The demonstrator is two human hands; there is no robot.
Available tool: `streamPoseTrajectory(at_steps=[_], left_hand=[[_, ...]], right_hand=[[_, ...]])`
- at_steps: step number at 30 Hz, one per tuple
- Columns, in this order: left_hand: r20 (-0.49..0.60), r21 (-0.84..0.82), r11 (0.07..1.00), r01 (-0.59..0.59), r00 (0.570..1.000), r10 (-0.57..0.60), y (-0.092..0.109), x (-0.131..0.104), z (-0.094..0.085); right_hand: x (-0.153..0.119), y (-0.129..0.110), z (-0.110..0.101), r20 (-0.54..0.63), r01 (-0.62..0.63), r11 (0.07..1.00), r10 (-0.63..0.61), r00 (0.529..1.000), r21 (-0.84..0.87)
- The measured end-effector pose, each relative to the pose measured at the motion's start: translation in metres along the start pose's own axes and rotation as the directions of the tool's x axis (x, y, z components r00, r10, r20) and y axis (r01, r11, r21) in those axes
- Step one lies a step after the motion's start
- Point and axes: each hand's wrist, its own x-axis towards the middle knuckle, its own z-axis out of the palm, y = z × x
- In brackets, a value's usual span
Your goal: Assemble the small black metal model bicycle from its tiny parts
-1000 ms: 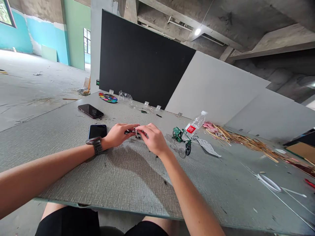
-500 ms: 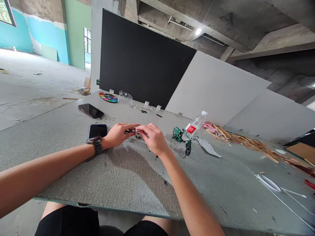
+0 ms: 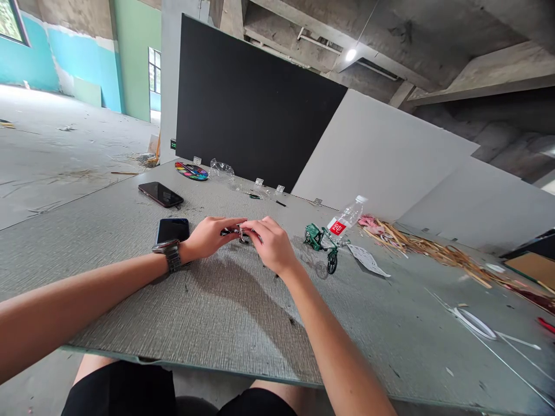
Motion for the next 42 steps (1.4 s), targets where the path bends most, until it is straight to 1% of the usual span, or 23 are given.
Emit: streamPoseTrajectory(at_steps=[11, 15, 20, 25, 29, 34, 39, 42], left_hand=[[0.004, -0.008, 1.000, 0.028, 1.000, -0.028, -0.0016, 0.0002, 0.0006], [-0.004, -0.014, 0.999, 0.032, 0.999, -0.032, -0.0009, 0.0004, 0.0006], [-0.009, -0.018, 0.999, 0.046, 0.999, -0.046, -0.0003, 0.0005, 0.0006], [-0.021, -0.026, 0.999, 0.038, 0.999, -0.038, -0.0015, 0.0000, 0.0019], [-0.010, -0.022, 0.999, 0.032, 0.999, -0.032, -0.0013, 0.0000, 0.0017], [0.004, -0.014, 0.999, 0.035, 0.999, -0.035, -0.0007, 0.0001, 0.0003], [0.010, -0.011, 1.000, 0.019, 1.000, -0.018, -0.0009, 0.0002, -0.0001], [0.010, -0.006, 1.000, 0.014, 1.000, -0.014, -0.0004, 0.0001, -0.0001]], right_hand=[[-0.0011, 0.0010, 0.0000, -0.013, 0.011, 1.000, -0.011, 1.000, 0.023], [-0.0015, 0.0009, 0.0002, -0.011, -0.010, 1.000, 0.010, 1.000, 0.006], [-0.0018, 0.0009, 0.0005, -0.029, 0.000, 1.000, 0.000, 1.000, -0.004], [-0.0010, 0.0009, 0.0007, -0.030, -0.008, 1.000, 0.007, 1.000, -0.018], [-0.0009, 0.0005, 0.0005, -0.042, -0.012, 0.999, 0.010, 0.999, -0.044], [-0.0011, 0.0001, 0.0004, -0.023, -0.006, 0.998, 0.004, 1.000, -0.059], [-0.0015, 0.0011, 0.0011, 0.005, 0.033, 0.995, -0.033, 0.999, -0.091], [-0.0018, 0.0008, 0.0011, 0.005, 0.030, 0.993, -0.029, 1.000, -0.116]])
